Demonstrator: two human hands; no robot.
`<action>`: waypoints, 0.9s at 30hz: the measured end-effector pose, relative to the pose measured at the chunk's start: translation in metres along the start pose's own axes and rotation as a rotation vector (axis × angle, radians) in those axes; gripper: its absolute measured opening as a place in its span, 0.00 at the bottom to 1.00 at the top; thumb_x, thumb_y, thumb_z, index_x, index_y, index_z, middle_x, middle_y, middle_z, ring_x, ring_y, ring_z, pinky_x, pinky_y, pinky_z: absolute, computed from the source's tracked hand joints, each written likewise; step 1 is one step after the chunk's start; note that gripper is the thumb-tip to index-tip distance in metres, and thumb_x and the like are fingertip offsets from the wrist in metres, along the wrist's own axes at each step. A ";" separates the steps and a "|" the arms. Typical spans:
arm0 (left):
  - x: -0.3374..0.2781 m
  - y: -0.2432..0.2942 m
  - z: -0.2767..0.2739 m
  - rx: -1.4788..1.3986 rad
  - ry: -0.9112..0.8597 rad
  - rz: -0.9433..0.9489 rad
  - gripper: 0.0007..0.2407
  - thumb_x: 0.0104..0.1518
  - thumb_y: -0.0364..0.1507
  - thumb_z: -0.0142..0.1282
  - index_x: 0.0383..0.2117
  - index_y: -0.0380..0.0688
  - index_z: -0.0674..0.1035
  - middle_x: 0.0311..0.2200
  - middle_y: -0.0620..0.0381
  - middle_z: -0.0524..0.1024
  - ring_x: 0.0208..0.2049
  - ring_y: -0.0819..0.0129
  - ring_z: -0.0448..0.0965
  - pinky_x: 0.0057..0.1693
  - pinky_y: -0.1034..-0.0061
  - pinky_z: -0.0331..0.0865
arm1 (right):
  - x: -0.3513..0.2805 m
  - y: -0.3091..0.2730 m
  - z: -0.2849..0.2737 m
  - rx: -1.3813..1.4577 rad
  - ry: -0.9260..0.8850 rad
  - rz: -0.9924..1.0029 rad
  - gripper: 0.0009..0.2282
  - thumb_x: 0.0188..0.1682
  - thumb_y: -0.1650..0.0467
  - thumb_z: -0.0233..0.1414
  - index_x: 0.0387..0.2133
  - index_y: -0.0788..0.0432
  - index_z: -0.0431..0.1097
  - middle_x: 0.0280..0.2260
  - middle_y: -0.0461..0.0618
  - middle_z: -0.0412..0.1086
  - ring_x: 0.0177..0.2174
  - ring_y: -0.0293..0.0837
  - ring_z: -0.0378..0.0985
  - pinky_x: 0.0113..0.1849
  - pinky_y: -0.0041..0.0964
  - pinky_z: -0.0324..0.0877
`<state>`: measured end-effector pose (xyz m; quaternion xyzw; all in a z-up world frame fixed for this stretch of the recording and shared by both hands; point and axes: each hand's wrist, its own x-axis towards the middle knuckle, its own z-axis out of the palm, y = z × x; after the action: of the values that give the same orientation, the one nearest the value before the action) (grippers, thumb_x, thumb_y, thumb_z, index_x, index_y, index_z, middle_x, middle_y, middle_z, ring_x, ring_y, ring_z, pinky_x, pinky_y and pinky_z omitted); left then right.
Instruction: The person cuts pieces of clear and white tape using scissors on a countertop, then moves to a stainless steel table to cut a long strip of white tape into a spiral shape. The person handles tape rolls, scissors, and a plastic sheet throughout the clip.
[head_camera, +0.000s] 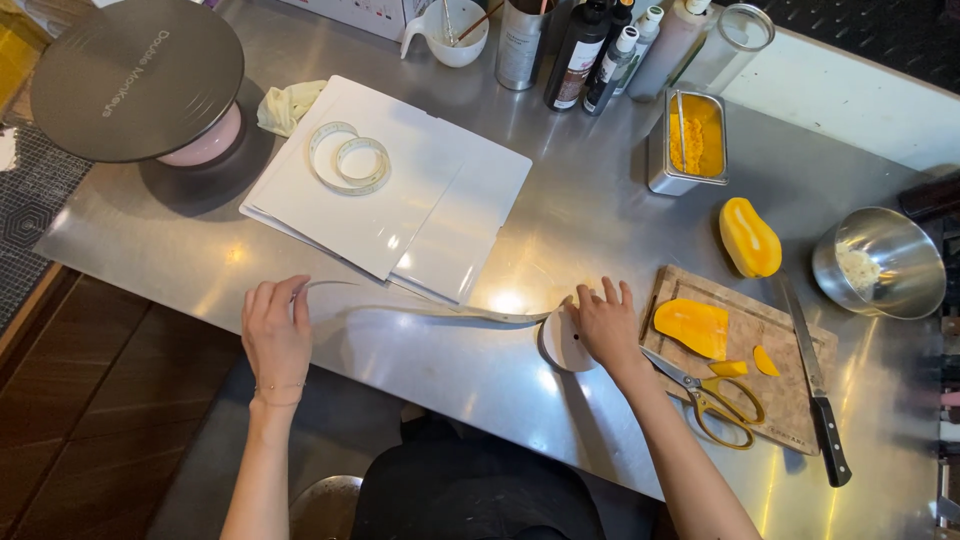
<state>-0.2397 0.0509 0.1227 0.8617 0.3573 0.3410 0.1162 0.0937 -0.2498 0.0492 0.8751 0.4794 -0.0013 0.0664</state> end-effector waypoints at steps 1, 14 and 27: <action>-0.006 -0.002 -0.002 0.002 -0.002 0.001 0.06 0.61 0.21 0.59 0.43 0.41 0.82 0.35 0.53 0.76 0.40 0.56 0.74 0.50 0.65 0.70 | -0.004 -0.004 0.002 0.003 -0.001 0.001 0.15 0.54 0.64 0.47 0.48 0.61 0.70 0.40 0.56 0.76 0.58 0.56 0.67 0.61 0.57 0.54; -0.066 -0.050 -0.006 -0.114 0.058 -0.387 0.06 0.64 0.20 0.58 0.44 0.37 0.82 0.36 0.51 0.73 0.35 0.65 0.75 0.43 0.72 0.70 | -0.056 -0.045 0.019 0.116 0.181 0.118 0.21 0.48 0.71 0.51 0.55 0.65 0.64 0.57 0.56 0.66 0.49 0.56 0.70 0.43 0.46 0.68; -0.318 0.049 0.096 -1.505 -0.037 -2.146 0.11 0.62 0.22 0.46 0.48 0.27 0.72 0.41 0.43 0.75 0.39 0.62 0.80 0.47 0.76 0.77 | -0.098 -0.049 -0.064 0.998 0.025 0.540 0.10 0.56 0.68 0.47 0.42 0.61 0.74 0.36 0.56 0.78 0.30 0.52 0.79 0.35 0.42 0.72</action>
<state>-0.3121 -0.2007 -0.0868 -0.1207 0.5828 0.1822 0.7827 -0.0048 -0.2986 0.1136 0.8919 0.1808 -0.2004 -0.3628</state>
